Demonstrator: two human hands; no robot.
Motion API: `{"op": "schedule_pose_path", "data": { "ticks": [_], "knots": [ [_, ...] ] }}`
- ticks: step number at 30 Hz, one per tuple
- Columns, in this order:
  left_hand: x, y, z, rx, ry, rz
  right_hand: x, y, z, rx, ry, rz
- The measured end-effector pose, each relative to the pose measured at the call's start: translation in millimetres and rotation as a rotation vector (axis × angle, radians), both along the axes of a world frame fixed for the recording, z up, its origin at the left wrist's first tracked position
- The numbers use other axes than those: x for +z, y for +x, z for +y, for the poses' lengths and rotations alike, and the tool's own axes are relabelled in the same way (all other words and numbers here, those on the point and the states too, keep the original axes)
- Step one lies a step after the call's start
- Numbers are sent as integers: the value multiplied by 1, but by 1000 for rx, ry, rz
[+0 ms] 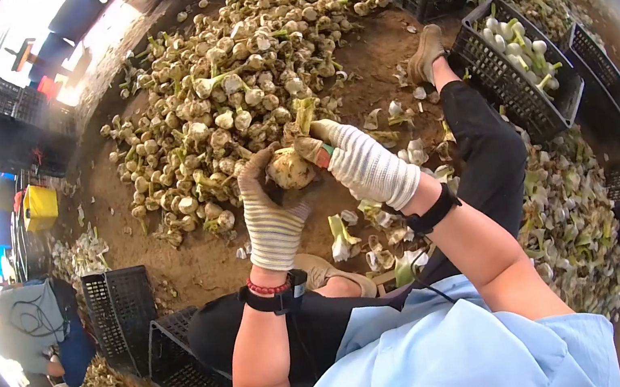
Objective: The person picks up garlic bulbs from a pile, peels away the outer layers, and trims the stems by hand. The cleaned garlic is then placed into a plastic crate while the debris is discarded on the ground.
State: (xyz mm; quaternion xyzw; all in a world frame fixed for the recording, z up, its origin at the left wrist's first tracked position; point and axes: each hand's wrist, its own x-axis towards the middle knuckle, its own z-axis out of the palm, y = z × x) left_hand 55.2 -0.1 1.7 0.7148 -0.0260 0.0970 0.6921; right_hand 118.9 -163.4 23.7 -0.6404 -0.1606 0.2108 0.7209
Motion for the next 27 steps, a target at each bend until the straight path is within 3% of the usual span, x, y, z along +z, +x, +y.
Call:
{"op": "schedule_pose_path", "data": {
  "ticks": [3,6,7,9,10,12,16,17,19,20,21,22,24,25,27],
  "knots": [
    [2,1,-2,-40,-199,51,3,1,-12,17,-49,-189],
    [0,4,2,-9,-72,40,15,2,-12,31,-163,-232],
    [-2,5,1,-8,-72,40,15,4,-8,1,-192,-142],
    [-5,8,0,5,-427,161,16,7,-6,-27,-221,-51],
    [-6,8,0,7,-428,161,18,8,-6,-45,-298,-55],
    [-1,7,2,-25,-848,284,19,7,-6,-61,-375,-60],
    [-35,20,17,-24,-958,541,8,-5,-10,-83,-359,-132],
    [-35,23,15,-21,-960,542,5,-7,-11,-78,-331,-166],
    [-35,33,3,198,-789,610,16,-12,-15,-26,-223,-79],
    [-25,36,-10,396,-708,504,20,-14,-16,40,-120,153],
    [-28,37,-7,395,-706,504,22,-16,-16,101,-14,381],
    [-35,40,-2,367,-415,460,0,-14,-14,-7,155,512],
    [-49,44,9,335,31,284,-9,-16,-14,-120,250,503],
    [-54,33,7,269,73,106,-12,-17,-16,-231,346,501],
    [-12,14,-13,69,-254,124,-19,-22,-14,-200,237,355]
  ]
}}
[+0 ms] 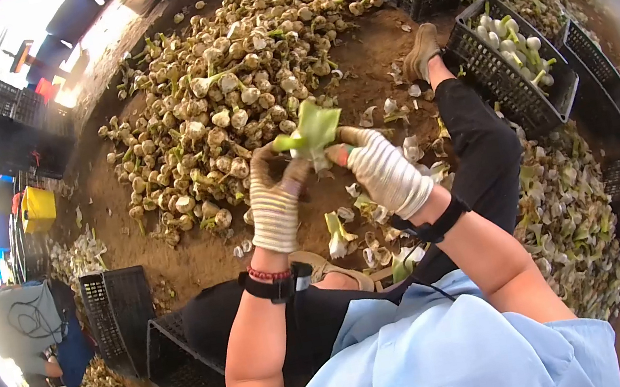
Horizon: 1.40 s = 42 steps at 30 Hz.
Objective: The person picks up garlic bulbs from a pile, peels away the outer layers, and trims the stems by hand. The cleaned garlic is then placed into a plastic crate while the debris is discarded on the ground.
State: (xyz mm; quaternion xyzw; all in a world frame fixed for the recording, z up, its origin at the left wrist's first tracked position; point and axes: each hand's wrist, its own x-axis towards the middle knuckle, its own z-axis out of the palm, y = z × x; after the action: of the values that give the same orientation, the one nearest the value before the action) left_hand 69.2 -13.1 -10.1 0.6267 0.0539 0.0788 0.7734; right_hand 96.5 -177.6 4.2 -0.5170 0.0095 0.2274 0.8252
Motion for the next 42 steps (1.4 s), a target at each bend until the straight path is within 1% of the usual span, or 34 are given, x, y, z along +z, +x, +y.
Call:
{"op": "schedule_pose_path", "data": {
  "ticks": [1,2,4,6,7,8,10,12,13,14,16,17,18,20,21,23,24,26,28,30,31,32,34,35,36,38,39,40,42],
  "knots": [
    [-8,0,-8,77,-65,-40,-6,-7,3,25,-77,-91],
    [-19,2,-3,82,-64,-34,-11,-11,6,59,-154,-183],
    [-34,12,19,168,-269,267,-17,-12,5,67,-202,-216],
    [-22,8,43,312,-335,329,-3,-12,-12,139,-1,64],
    [-16,7,52,368,-383,305,11,-14,-14,32,53,68],
    [-12,6,60,422,-429,282,6,-5,-36,36,5,55],
    [-12,3,67,394,-421,256,-7,8,-67,98,-79,98],
    [-7,0,56,300,-282,189,-22,10,-67,256,-698,-373],
    [-5,-1,47,283,-266,145,-28,11,-67,363,-1024,-303],
    [5,-6,37,249,-211,83,-29,11,-59,302,-1206,-627],
    [-4,-7,27,193,-58,-106,7,12,-28,271,-1157,-469],
    [-10,-7,25,222,152,-193,8,10,-18,154,-1157,-767],
    [-9,-9,23,231,288,-152,15,10,-5,18,-1124,-1016],
    [-4,-10,20,255,542,-295,25,9,18,-44,-1179,-1220],
    [1,-13,18,224,560,-305,24,9,22,-44,-1181,-1220],
    [7,-18,18,204,597,-334,16,9,27,-50,-1330,-1369],
    [8,-19,18,187,639,-367,15,10,28,-48,-1331,-1378],
    [7,-22,20,137,575,-342,13,11,30,-11,-1491,-1401],
    [5,-21,26,132,577,-375,11,20,26,0,-1484,-1379],
    [7,-20,31,118,583,-412,11,31,16,-11,-1356,-1162],
    [7,-20,34,113,589,-446,12,33,10,-33,-1307,-1169],
    [6,-21,35,109,583,-443,8,35,4,-30,-1314,-1164],
    [4,-22,38,44,476,-376,-6,42,-10,-61,-1263,-1119],
    [9,-26,40,-5,395,-296,-10,45,-20,-88,-1233,-1118],
    [10,-26,41,-6,395,-298,-17,48,-29,-163,-1190,-1102],
    [11,-28,43,-11,233,-209,-36,59,-55,-99,-1358,-950],
    [15,-28,41,22,191,-186,-44,63,-70,14,-1471,-836],
    [16,-26,41,21,194,-186,-89,78,-96,92,-1332,-621],
    [15,-23,39,17,177,-137,-95,77,-96,-67,-772,48]
  ]
}}
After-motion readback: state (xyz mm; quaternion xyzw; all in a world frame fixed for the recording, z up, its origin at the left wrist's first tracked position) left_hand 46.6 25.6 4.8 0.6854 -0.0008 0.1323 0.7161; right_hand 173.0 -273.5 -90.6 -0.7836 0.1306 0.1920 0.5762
